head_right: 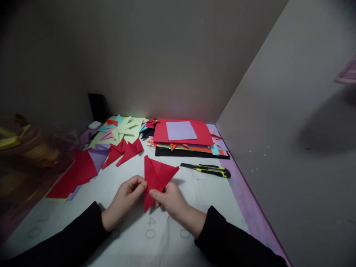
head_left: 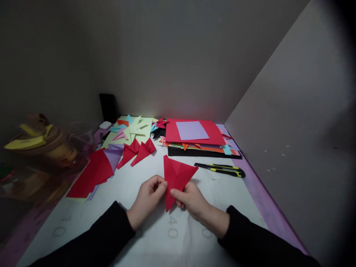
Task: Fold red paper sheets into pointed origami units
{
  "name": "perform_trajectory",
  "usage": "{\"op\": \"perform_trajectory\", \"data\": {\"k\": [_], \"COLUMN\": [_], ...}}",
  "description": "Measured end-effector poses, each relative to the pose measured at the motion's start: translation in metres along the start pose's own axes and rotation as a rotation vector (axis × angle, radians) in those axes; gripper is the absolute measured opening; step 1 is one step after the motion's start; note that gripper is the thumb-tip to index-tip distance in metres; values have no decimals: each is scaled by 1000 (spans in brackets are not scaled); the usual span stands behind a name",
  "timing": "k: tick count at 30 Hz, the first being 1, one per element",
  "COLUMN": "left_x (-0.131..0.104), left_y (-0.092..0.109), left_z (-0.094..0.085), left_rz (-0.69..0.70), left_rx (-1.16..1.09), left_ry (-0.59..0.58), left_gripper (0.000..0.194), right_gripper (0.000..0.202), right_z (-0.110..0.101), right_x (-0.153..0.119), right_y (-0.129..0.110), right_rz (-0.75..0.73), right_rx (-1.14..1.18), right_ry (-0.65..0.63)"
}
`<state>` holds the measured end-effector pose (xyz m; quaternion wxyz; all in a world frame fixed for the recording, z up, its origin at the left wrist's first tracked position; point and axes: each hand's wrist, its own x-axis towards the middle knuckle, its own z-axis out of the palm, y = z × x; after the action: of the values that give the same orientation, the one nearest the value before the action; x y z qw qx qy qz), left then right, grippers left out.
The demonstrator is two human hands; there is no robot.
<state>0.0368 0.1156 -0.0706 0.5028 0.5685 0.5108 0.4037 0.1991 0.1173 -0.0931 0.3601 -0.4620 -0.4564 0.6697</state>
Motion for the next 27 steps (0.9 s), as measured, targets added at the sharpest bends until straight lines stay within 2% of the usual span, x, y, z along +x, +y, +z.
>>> {"op": "perform_trajectory", "data": {"k": [4, 8, 14, 18, 22, 27], "left_x": [1, 1, 1, 0, -1, -2], "left_y": [0, 1, 3, 2, 1, 3], "left_z": [-1, -1, -3, -1, 1, 2], "left_rz": [21, -15, -14, -15, -33, -25], "left_rx": [22, -9, 41, 43, 58, 78], "left_ry": [32, 42, -67, -72, -136, -162], "left_gripper": [26, 26, 32, 30, 27, 26], "right_gripper": [29, 29, 31, 32, 30, 32], "right_z": [-1, -1, -1, -1, -1, 0], "right_x": [0, 1, 0, 0, 2, 2], "right_y": [0, 1, 1, 2, 2, -2], "right_rz": [1, 2, 12, -1, -26, -23], "right_rx": [-2, 6, 14, 40, 114, 153], "right_ry": [-23, -6, -4, 25, 66, 85]}}
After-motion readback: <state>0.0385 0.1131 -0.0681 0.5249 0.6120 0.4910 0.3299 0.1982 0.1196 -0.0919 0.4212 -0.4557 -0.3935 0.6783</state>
